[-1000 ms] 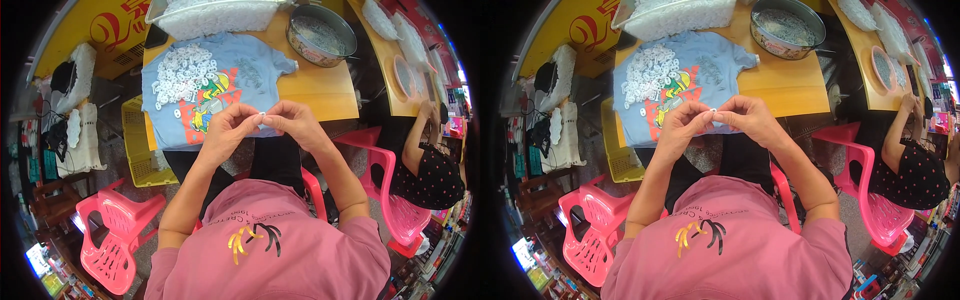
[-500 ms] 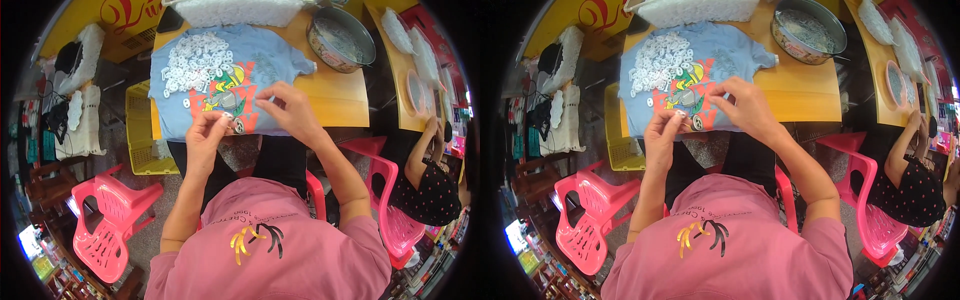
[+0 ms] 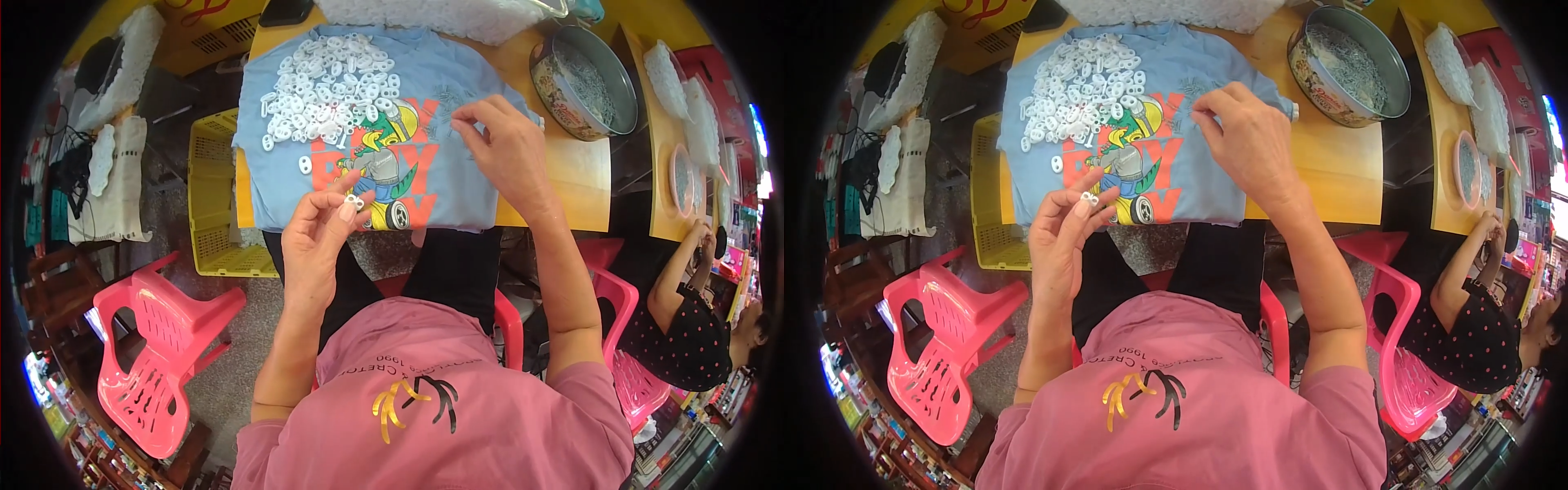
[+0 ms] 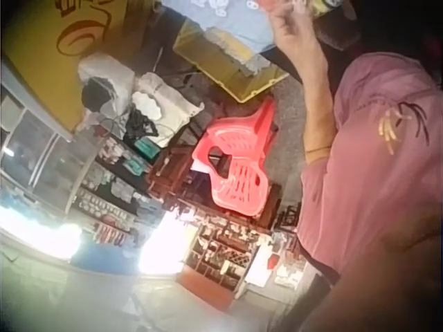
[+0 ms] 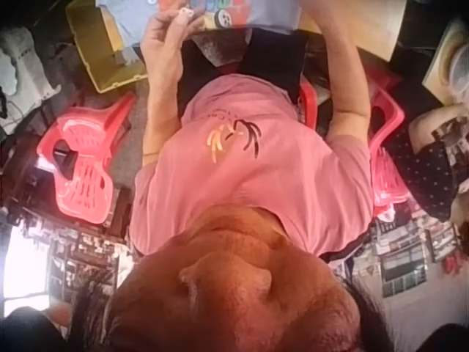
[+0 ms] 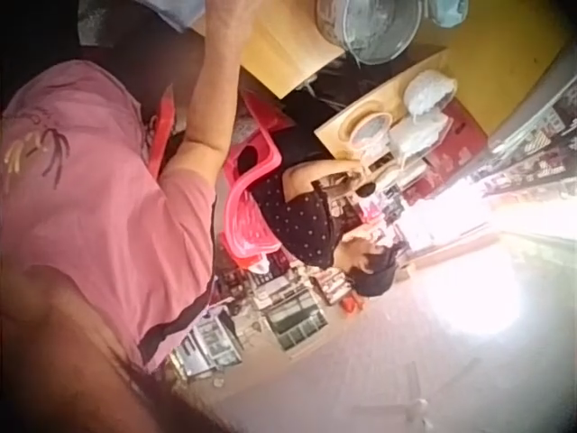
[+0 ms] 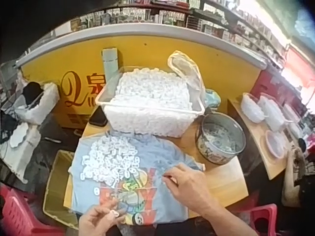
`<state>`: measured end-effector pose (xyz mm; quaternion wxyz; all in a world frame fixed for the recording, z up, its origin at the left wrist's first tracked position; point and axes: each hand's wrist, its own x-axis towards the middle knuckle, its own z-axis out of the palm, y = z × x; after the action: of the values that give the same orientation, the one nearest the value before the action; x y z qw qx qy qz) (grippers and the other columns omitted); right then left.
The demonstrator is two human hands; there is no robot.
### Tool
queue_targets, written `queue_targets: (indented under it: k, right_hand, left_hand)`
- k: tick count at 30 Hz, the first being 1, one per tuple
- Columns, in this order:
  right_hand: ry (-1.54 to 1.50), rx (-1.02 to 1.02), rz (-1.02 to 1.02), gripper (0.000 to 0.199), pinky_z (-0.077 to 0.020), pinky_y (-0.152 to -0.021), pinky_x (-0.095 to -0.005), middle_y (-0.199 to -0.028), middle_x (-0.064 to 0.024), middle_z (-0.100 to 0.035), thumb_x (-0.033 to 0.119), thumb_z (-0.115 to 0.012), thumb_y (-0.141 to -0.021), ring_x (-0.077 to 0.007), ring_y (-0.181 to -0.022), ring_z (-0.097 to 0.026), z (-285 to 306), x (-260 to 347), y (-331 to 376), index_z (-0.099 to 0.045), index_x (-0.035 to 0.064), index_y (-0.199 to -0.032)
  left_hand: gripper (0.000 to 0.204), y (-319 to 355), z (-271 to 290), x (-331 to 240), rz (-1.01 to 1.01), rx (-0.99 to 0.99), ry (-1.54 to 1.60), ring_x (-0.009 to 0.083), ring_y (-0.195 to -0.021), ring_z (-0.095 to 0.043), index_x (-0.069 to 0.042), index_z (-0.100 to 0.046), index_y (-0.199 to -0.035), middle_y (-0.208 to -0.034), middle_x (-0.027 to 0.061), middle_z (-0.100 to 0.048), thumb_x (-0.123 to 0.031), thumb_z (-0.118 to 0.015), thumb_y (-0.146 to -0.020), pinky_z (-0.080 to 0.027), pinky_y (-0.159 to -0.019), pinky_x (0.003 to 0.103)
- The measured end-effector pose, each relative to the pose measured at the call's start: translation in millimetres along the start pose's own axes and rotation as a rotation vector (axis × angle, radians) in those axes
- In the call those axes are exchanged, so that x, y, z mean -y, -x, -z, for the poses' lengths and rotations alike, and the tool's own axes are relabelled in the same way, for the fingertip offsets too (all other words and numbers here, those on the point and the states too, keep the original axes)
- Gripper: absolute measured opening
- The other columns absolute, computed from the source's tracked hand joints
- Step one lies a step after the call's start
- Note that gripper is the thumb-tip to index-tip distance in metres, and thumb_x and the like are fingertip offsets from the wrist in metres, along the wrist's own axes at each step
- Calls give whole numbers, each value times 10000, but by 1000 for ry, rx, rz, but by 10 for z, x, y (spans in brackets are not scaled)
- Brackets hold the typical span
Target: Attaching small white plastic components to a design on a t-shirt.
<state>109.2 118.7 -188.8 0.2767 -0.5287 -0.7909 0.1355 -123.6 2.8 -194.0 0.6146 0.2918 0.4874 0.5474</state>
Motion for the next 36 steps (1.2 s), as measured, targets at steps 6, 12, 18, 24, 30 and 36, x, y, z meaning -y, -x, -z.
queue_targets:
  k: [6,12,18,24,30,36]
  right_hand:
    - [36,31,71,79,-488,-611,-365,-835,-50,-647,163,-698,-842,-267,-667,-628,-144,74,-111,-697,90,-873]
    - [125,136,135,89,-482,-608,-404,-809,-67,-644,169,-664,-824,-298,-695,-634,-236,59,-241,-686,83,-820]
    - [260,288,138,107,-482,-618,-432,-818,-96,-649,182,-660,-801,-322,-736,-640,-205,97,-342,-689,80,-820]
    - [308,423,199,121,-481,-633,-456,-798,-144,-646,170,-623,-795,-363,-758,-626,-260,87,-481,-658,56,-782]
    - [208,340,163,136,-482,-659,-450,-815,-117,-658,184,-612,-800,-347,-788,-630,-204,95,-494,-647,52,-797]
    - [158,168,95,129,-492,-681,-417,-851,-85,-662,192,-650,-831,-305,-786,-645,19,19,-448,-673,68,-856]
  left_hand:
    - [88,-1,-89,52,-3,151,-29,287,-1115,-628,-27,-555,-1032,-1306,210,-552,-85,-564,-967,-522,-937,368]
    - [84,-23,-142,131,11,161,-60,259,-1083,-639,-36,-564,-1036,-1275,201,-573,-69,-573,-959,-515,-921,351]
    - [83,-21,-152,135,19,178,-70,244,-1074,-640,-38,-567,-1035,-1262,193,-583,-76,-576,-961,-508,-917,343]
    - [74,-42,-170,117,23,211,-90,234,-1063,-640,-37,-565,-1022,-1235,177,-600,-84,-577,-965,-506,-919,349]
    - [78,-49,-139,136,0,210,-85,223,-1053,-642,-35,-563,-1019,-1216,167,-609,-92,-578,-968,-507,-912,343]
    - [94,-50,-90,112,3,174,-106,209,-1041,-646,-25,-565,-1021,-1202,163,-617,-100,-582,-968,-509,-899,322]
